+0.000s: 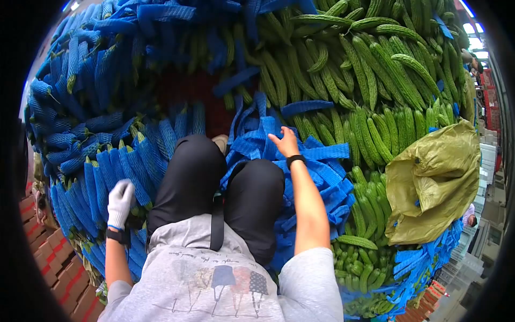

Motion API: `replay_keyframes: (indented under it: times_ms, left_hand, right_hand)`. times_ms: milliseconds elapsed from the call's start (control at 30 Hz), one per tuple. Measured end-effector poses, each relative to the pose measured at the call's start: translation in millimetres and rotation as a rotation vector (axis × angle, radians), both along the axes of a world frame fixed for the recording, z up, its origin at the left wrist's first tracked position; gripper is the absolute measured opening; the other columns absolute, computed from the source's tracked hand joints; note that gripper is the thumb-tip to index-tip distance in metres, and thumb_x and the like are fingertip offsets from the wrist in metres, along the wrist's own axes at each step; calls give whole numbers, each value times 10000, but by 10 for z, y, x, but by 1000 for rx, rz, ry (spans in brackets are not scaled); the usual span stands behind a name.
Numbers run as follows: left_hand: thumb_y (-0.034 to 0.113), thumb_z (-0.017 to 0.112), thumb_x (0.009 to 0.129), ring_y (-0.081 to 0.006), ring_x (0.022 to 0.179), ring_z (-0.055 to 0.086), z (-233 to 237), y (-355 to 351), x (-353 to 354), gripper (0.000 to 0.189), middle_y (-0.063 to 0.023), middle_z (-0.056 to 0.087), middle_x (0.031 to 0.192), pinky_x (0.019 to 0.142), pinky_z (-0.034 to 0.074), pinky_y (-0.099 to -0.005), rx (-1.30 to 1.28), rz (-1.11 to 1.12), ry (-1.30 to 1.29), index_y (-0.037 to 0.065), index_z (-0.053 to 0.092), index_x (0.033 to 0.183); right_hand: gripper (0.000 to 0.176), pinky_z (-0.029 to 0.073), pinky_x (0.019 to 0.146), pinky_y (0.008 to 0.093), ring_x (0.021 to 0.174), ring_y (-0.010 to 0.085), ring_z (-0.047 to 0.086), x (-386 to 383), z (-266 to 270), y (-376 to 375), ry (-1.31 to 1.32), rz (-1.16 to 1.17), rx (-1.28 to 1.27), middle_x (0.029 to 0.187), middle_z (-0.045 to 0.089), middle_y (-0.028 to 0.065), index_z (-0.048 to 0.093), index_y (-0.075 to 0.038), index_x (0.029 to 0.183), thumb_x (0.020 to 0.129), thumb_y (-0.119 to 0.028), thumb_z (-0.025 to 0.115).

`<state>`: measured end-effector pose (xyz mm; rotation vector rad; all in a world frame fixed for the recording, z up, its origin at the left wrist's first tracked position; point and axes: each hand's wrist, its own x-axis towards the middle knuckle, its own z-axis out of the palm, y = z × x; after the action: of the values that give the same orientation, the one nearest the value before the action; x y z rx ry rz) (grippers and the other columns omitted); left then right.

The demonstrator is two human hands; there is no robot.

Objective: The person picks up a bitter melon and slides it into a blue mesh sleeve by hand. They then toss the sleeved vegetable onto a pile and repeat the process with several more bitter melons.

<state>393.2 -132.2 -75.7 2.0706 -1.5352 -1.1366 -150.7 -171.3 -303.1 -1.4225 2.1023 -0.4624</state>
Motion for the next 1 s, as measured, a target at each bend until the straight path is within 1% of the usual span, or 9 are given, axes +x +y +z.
replay_keyframes:
  times_ms: [133, 167, 333, 467, 567, 700, 800, 900, 1000]
  left_hand:
    - [91, 581, 936, -77, 695, 572, 622, -828, -1084, 222, -19, 619, 832, 622, 463, -211, -210, -22, 389, -1, 604, 1137]
    - [103, 577, 942, -79, 713, 580, 735, -955, -1340, 237, -24, 625, 847, 646, 475, -213, -233, -32, 473, 0, 602, 1153]
    - [155, 588, 936, -101, 745, 621, 1084, -1200, -2479, 337, -58, 647, 911, 677, 509, -236, -62, -192, 760, 18, 551, 1241]
    - [162, 650, 901, -94, 781, 592, 924, -1084, -2987, 422, -69, 633, 941, 706, 498, -248, -300, -567, 509, -3, 517, 1267]
    - [109, 622, 910, -79, 806, 576, 889, -945, -3143, 272, -45, 610, 917, 711, 488, -241, -290, -773, 688, 8, 571, 1157]
    - [41, 614, 900, -82, 860, 586, 864, -715, -3093, 198, -20, 602, 968, 747, 511, -249, 42, -541, 1134, 47, 575, 1094]
    - [43, 621, 881, -86, 826, 577, 1042, -605, -2971, 273, -20, 597, 948, 708, 499, -245, 11, -408, 1198, 60, 555, 1146]
    - [22, 597, 876, -82, 737, 549, 1059, -532, -2834, 301, -7, 568, 881, 645, 472, -233, 0, -428, 1260, 69, 544, 1169]
    - [37, 586, 879, -70, 631, 496, 1104, -468, -2725, 329, 2, 522, 796, 576, 426, -211, -47, -402, 1221, 70, 526, 1200]
  right_hand:
    - [711, 497, 888, 390, 1013, 313, 638, 112, -340, -206, -140, 18, 299, 1095, 649, 219, 572, 65, 1193, 704, -392, 812]
    - [674, 498, 861, 375, 991, 300, 641, 145, -57, -293, -201, 107, 378, 1079, 655, 209, 578, 64, 1176, 721, -379, 802]
    - [556, 503, 818, 332, 921, 235, 628, 259, 1186, -153, -469, 28, -198, 1070, 639, 170, 557, 76, 1190, 796, -263, 755]
    - [461, 500, 787, 357, 923, 269, 596, 416, 2518, 70, -211, 261, -535, 1033, 620, 119, 599, -6, 1148, 728, -104, 762]
    - [505, 493, 860, 393, 1019, 340, 574, 484, 2913, 221, -51, 374, -687, 1101, 601, 144, 593, -22, 1158, 668, 6, 713]
    - [659, 462, 981, 375, 1177, 330, 534, 672, 3145, 408, -31, 323, -704, 1303, 488, 161, 516, -23, 1286, 654, 108, 650]
    - [591, 428, 1002, 328, 1221, 207, 497, 954, 3024, 518, -861, 61, -674, 1393, 387, 99, 414, -21, 1373, 840, -15, 670]
    - [420, 443, 907, 263, 1090, 129, 510, 1180, 2998, 586, -1104, 38, -661, 1215, 467, 62, 494, 23, 1233, 882, -106, 686]
    - [235, 420, 820, 218, 948, 99, 500, 1303, 3006, 640, -891, 14, -711, 1091, 501, 40, 590, 40, 1086, 908, -101, 652]
